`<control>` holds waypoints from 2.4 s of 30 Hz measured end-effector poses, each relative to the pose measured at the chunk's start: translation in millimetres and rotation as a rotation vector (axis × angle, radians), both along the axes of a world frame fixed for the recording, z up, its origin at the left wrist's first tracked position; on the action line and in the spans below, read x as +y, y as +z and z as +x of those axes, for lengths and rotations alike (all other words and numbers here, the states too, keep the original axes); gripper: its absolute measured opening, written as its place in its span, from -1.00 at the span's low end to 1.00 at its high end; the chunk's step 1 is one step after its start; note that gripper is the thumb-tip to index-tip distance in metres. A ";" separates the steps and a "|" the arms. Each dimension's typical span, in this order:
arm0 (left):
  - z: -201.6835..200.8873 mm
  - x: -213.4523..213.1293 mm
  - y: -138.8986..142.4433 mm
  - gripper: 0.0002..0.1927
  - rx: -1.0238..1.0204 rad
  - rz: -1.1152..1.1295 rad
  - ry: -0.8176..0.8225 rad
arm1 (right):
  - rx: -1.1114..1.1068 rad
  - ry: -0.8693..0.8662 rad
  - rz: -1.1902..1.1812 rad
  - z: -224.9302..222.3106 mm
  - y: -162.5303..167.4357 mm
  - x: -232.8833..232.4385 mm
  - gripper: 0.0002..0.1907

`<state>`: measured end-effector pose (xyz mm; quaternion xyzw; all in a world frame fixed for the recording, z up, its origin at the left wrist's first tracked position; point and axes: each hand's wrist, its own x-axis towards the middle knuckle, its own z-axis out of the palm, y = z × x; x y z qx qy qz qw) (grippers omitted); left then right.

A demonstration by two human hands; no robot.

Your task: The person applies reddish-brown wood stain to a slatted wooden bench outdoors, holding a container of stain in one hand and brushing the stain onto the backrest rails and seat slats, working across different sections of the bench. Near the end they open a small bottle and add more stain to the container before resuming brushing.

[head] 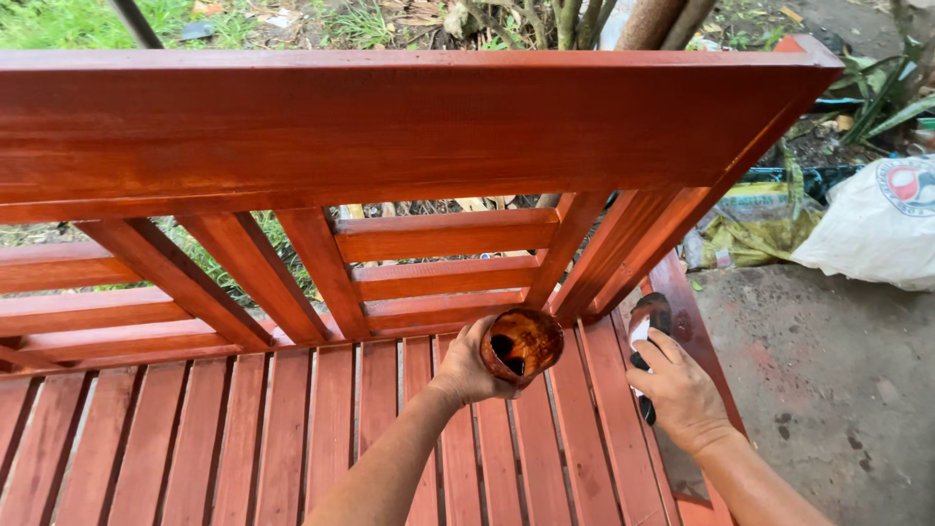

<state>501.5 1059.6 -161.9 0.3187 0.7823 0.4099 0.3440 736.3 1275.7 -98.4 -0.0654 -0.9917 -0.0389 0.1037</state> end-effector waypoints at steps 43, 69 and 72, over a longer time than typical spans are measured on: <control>131.6 -23.8 35.8 0.16 0.067 0.226 -0.514 | -0.344 -0.736 0.108 162.6 20.2 -231.0 -0.84; 270.6 -6.0 18.9 0.05 -0.048 0.372 -0.703 | -0.277 -0.842 0.028 309.8 10.5 -334.2 -0.85; 270.9 -5.8 18.6 0.05 -0.022 0.349 -0.712 | -0.253 -0.927 -0.028 302.6 17.4 -343.2 -0.83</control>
